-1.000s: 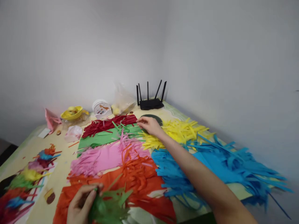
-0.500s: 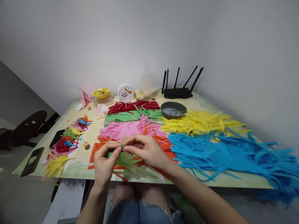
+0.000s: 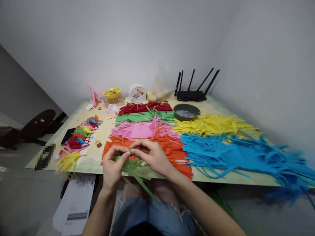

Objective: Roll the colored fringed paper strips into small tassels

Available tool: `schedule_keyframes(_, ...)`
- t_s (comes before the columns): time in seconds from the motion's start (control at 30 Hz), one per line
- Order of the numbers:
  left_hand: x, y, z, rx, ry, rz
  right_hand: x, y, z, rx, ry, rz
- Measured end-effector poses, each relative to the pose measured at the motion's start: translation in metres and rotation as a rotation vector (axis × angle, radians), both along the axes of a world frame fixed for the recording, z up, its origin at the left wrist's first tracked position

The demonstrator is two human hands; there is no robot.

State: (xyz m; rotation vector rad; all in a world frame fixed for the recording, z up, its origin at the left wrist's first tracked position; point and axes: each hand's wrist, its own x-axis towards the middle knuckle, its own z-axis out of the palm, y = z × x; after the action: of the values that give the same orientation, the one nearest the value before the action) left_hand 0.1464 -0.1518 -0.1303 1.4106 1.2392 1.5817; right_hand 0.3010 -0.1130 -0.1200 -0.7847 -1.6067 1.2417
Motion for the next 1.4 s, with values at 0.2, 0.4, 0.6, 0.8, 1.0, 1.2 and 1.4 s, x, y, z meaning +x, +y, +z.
schedule_keyframes(0.2,-0.002,-0.009,-0.016,-0.033,-0.208,-0.039,-0.022,-0.013,-0.011,-0.059,0.120,-0.067)
schedule_keyframes(0.4,-0.001,-0.013,-0.030,0.086,-0.221,0.137,-0.030,-0.015,-0.022,-0.221,0.104,0.038)
schedule_keyframes(0.6,-0.006,-0.013,-0.033,0.006,-0.359,0.006,-0.026,-0.012,-0.021,-0.175,0.113,0.061)
schedule_keyframes(0.8,-0.013,-0.010,-0.031,-0.348,-0.681,-0.249,-0.018,-0.010,-0.015,0.071,-0.067,0.098)
schedule_keyframes(1.0,-0.011,-0.010,-0.033,-0.350,-0.750,-0.221,-0.022,-0.011,-0.009,0.051,-0.034,0.020)
schedule_keyframes(1.2,-0.017,-0.010,-0.043,-0.326,-0.715,-0.153,-0.034,-0.015,-0.010,0.056,0.002,-0.097)
schedule_keyframes(1.4,-0.026,-0.029,-0.052,-0.359,-0.672,-0.178,-0.052,-0.024,-0.023,0.007,0.005,-0.143)
